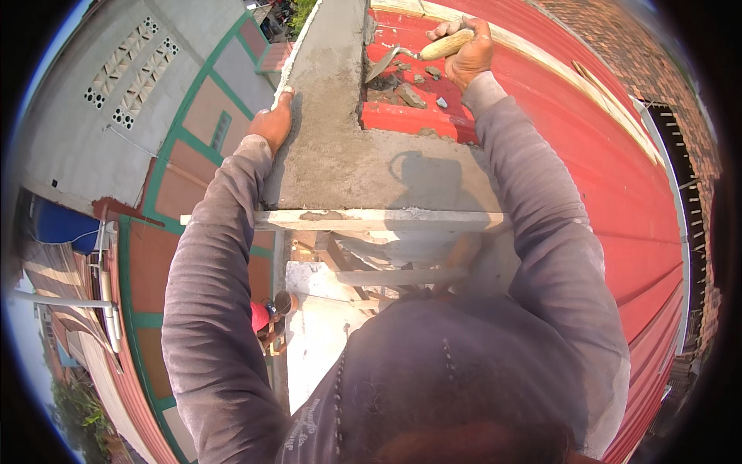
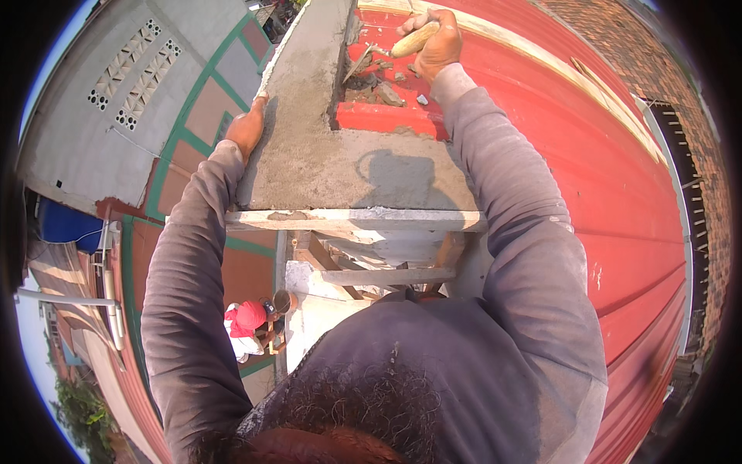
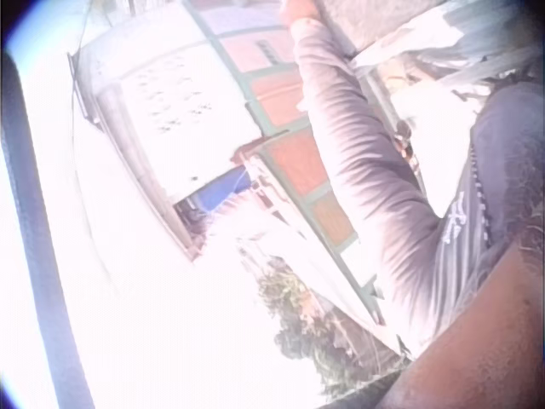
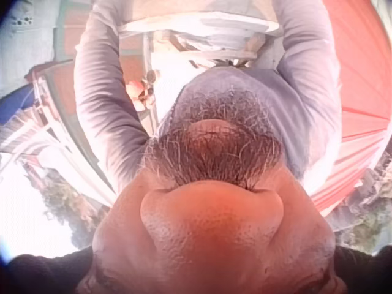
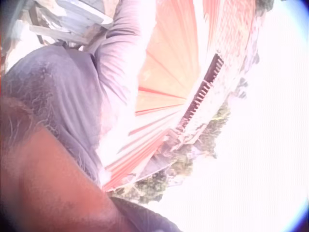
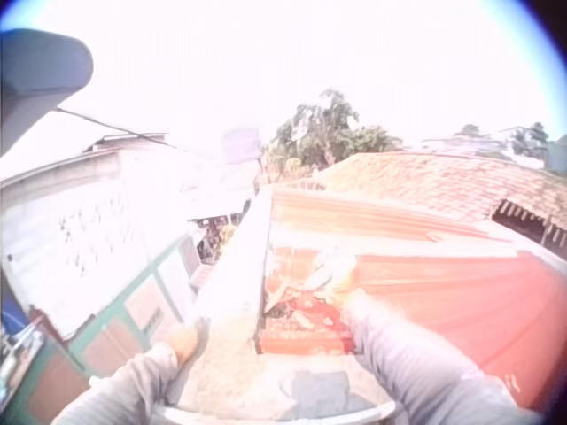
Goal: The person applies and smooths cement along the ridge and edge of a red tiled roof using a trowel and a wooden smoothing board.
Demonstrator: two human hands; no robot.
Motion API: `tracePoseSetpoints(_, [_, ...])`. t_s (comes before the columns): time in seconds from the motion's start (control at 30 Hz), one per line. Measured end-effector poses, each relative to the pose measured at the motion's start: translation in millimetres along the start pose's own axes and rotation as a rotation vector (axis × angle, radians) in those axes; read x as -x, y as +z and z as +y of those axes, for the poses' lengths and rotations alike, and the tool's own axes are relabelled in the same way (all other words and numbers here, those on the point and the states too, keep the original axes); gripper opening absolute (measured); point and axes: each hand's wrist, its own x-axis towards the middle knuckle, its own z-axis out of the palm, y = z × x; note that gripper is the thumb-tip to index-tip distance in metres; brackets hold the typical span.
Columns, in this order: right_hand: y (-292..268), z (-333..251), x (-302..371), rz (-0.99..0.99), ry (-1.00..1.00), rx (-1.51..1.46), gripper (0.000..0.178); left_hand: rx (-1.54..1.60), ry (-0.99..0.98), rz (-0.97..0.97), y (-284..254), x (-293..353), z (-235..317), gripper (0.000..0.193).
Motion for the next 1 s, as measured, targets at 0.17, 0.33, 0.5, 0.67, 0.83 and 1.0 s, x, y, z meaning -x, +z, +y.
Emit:
tracePoseSetpoints(0.17, [5.0,-47.8,64.6,-0.001,0.439,0.329,0.022,-0.036,-0.005,0.021,-4.1,0.7,-6.1,0.110])
tracePoseSetpoints(0.33, [4.2,-80.2,83.4,-0.232,0.962,0.658,0.038,0.024,0.003,-0.017,-1.5,-6.0,-4.8,0.110])
tracePoseSetpoints(0.5, [13.9,-71.7,102.1,-0.189,0.609,0.790,0.050,-0.005,0.039,0.009,-1.8,-7.5,-8.4,0.107])
tracePoseSetpoints(0.67, [6.6,-19.6,79.8,-0.118,0.727,0.860,0.056,-0.027,0.068,0.019,-2.5,-1.9,-5.7,0.103])
tracePoseSetpoints(0.83, [-2.7,46.7,49.7,-0.170,0.523,1.046,0.062,0.049,0.043,-0.065,-3.5,5.5,6.3,0.102])
tracePoseSetpoints(1.0, [21.2,68.9,23.4,-0.158,0.538,1.161,0.043,0.048,0.039,-0.025,-5.3,2.4,-0.6,0.102])
